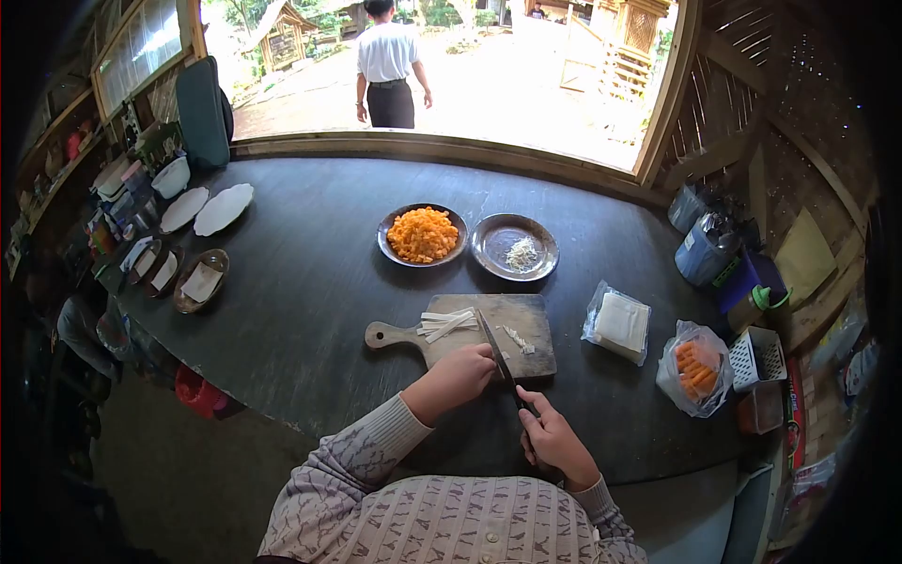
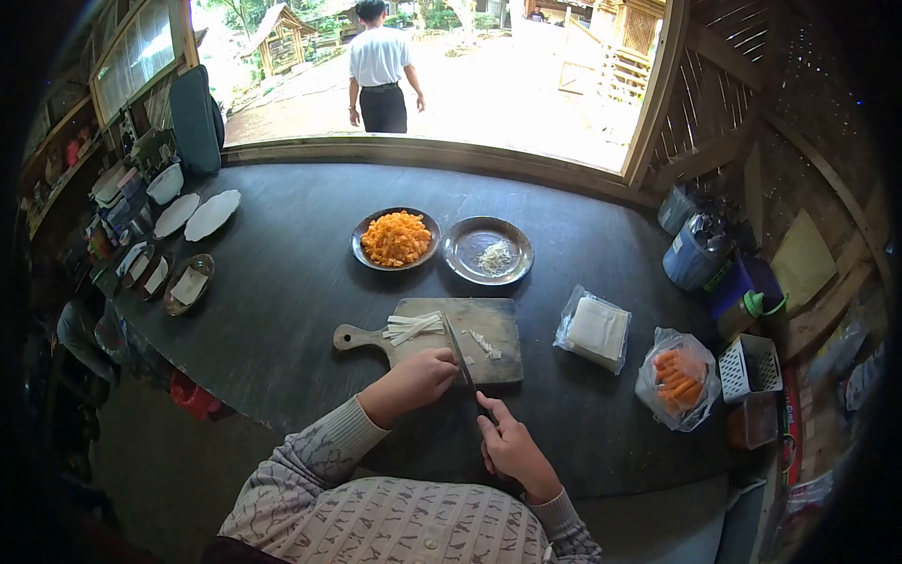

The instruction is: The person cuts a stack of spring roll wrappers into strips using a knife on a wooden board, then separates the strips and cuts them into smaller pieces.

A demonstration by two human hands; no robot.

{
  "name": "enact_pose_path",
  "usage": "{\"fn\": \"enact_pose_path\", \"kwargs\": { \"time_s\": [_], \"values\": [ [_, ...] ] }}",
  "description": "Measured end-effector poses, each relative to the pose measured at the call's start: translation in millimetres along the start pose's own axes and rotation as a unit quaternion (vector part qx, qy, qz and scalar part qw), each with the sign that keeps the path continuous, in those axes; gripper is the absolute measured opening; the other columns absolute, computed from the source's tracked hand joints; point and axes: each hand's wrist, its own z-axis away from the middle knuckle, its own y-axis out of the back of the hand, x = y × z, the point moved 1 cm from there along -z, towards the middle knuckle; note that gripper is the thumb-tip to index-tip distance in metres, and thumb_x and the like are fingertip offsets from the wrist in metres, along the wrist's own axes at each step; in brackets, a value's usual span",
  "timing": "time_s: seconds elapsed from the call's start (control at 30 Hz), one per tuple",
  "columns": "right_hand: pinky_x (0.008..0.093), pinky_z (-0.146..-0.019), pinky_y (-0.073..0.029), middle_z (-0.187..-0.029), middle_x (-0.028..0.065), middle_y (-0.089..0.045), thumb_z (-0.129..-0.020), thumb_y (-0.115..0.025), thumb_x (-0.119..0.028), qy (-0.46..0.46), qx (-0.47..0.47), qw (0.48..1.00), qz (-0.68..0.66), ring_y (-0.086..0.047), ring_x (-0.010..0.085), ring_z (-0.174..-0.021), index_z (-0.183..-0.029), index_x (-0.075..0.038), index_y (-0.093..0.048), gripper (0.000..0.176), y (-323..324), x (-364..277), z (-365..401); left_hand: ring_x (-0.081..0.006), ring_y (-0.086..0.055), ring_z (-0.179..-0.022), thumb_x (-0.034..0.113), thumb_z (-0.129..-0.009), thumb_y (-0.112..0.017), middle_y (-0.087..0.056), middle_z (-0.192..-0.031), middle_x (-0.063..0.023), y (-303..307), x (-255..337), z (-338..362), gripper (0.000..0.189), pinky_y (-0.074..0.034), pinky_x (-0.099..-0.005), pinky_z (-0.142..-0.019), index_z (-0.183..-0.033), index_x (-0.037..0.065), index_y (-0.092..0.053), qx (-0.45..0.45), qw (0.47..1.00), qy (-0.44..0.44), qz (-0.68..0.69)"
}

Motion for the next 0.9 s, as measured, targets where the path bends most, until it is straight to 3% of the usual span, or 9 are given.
{"fn": "enact_pose_path", "kwargs": {
  "time_s": [0.13, 0.23, 0.37, 0.9],
  "values": [
    [0.0267, -0.042, -0.041, -0.053, 0.003, -0.049, -0.104, -0.043, -0.017, 0.034, 0.033, 0.995, 0.084, -0.048, 0.01, -0.043, -0.142, -0.01, -0.041, 0.039, -10, -9, -10, -0.0336, -0.064, -0.088, 0.006, -0.083, -0.061, -0.064, -0.096, -0.0151, -2, 0, 2, 0.014, -0.052, -0.0418, -0.078, -0.09, -0.001, -0.07, -0.006, 1.0, 0.001, 0.005],
    [0.0295, -0.042, -0.042, -0.054, 0.004, -0.051, -0.103, -0.044, -0.019, 0.009, 0.023, 0.999, 0.037, -0.049, 0.0116, -0.043, -0.144, -0.012, -0.04, 0.042, -5, -7, -18, -0.0336, -0.064, -0.088, 0.005, -0.083, -0.061, -0.064, -0.097, -0.0154, 4, 3, 0, 0.014, -0.052, -0.0411, -0.08, -0.091, -0.001, -0.07, -0.016, 1.0, 0.004, -0.013],
    [0.0263, -0.042, -0.041, -0.056, 0.0002, -0.047, -0.104, -0.043, -0.018, -0.005, -0.001, 0.999, -0.044, -0.045, 0.0098, -0.043, -0.146, -0.015, -0.039, 0.042, 4, -1, -17, -0.0333, -0.064, -0.09, 0.006, -0.083, -0.061, -0.065, -0.099, -0.0155, 0, -4, 1, 0.016, -0.052, -0.0401, -0.081, -0.093, -0.001, -0.071, 0.002, 1.0, -0.006, 0.021],
    [0.0259, -0.041, -0.039, -0.056, 0.0013, -0.049, -0.103, -0.045, -0.017, -0.01, -0.002, 1.0, 0.009, -0.046, 0.0094, -0.042, -0.145, -0.015, -0.041, 0.041, -2, -2, -7, -0.0335, -0.065, -0.09, 0.007, -0.084, -0.061, -0.065, -0.101, -0.0157, 0, -6, 0, 0.017, -0.052, -0.0399, -0.081, -0.095, -0.003, -0.071, -0.024, 1.0, 0.005, 0.008]
  ]
}}
